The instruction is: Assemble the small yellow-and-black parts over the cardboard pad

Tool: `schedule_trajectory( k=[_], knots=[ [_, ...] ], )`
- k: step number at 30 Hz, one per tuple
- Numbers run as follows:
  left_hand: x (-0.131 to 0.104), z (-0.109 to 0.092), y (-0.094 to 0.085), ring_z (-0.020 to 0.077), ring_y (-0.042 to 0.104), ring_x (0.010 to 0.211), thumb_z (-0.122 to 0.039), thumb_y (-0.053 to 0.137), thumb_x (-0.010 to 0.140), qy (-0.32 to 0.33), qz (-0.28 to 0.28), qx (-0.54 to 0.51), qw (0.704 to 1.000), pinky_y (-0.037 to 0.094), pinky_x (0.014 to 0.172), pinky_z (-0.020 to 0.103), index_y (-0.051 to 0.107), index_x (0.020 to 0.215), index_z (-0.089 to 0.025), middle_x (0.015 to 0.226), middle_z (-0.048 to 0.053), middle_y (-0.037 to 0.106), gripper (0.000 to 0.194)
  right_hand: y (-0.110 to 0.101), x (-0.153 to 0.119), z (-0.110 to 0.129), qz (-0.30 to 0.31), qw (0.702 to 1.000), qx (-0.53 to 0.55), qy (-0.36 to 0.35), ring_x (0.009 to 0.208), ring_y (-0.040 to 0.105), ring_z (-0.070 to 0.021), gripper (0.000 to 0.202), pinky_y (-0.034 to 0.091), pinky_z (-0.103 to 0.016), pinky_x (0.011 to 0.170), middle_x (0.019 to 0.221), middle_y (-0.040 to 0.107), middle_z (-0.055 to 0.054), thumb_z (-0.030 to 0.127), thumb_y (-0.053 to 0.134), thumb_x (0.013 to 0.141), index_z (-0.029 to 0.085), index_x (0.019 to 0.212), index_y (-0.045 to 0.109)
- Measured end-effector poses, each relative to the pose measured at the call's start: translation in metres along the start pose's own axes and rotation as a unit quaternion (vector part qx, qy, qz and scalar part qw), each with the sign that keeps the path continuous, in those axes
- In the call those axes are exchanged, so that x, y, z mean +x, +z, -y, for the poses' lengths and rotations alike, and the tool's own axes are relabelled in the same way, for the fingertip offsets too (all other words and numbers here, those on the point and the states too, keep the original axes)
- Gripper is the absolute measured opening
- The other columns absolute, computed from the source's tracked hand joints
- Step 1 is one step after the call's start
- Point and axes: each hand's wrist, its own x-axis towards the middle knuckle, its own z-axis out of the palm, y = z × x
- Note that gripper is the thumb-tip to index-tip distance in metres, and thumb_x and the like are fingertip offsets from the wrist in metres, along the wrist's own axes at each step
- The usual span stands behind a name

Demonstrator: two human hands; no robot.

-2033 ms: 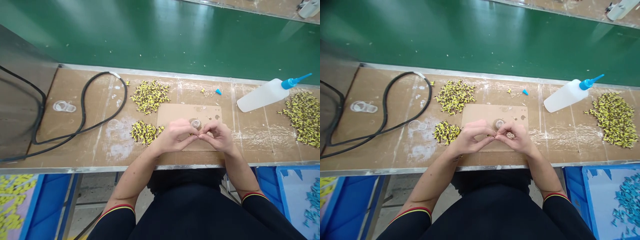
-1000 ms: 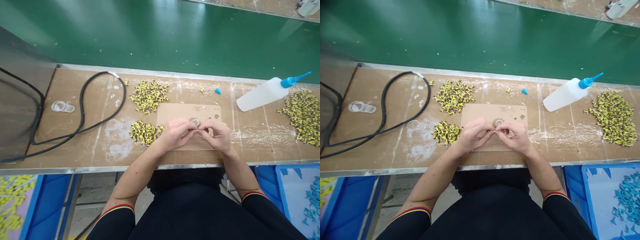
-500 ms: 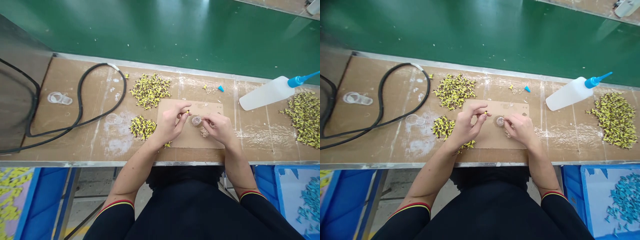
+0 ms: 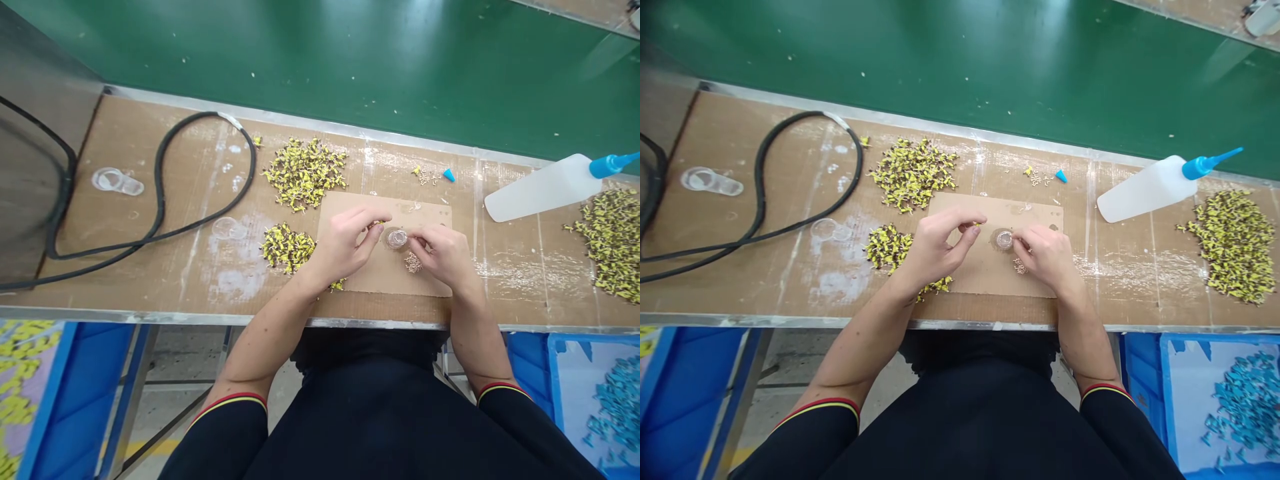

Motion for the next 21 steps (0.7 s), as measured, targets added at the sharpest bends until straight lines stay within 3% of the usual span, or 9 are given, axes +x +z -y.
schedule_trajectory(
  k=[13, 21],
  knots=[
    [0.0002, -0.0003, -0.0011, 0.0142, 0.072, 0.089, -0.013, 0.056, 0.099, 0.003, 0.008, -0.002, 1.0, 0.055, 0.083, 0.025, 0.069, 0.102, -0.016, 0.097, 0.004, 0.076, 0.013, 0.0002, -0.0003, -0.0004, 0.006, 1.0, 0.006, 0.008, 0.062, 0.062, -0.0152, 0.022, 0.038, -0.028, 0.059, 0.068, 0.071, -0.001, 0.025, 0.058, 0.097, 0.02, 0.084, 0.076],
    [0.0015, -0.0002, -0.0019, 0.0118, 0.067, 0.077, -0.014, 0.059, 0.098, 0.007, 0.008, -0.01, 1.0, 0.052, 0.076, 0.023, 0.068, 0.098, -0.017, 0.09, 0.002, 0.075, 0.009, -0.001, 0.0003, 0.0002, 0.012, 0.999, 0.021, 0.024, 0.06, 0.06, -0.0143, 0.022, 0.039, -0.027, 0.06, 0.066, 0.07, -0.001, 0.023, 0.058, 0.094, 0.02, 0.082, 0.076]
  ],
)
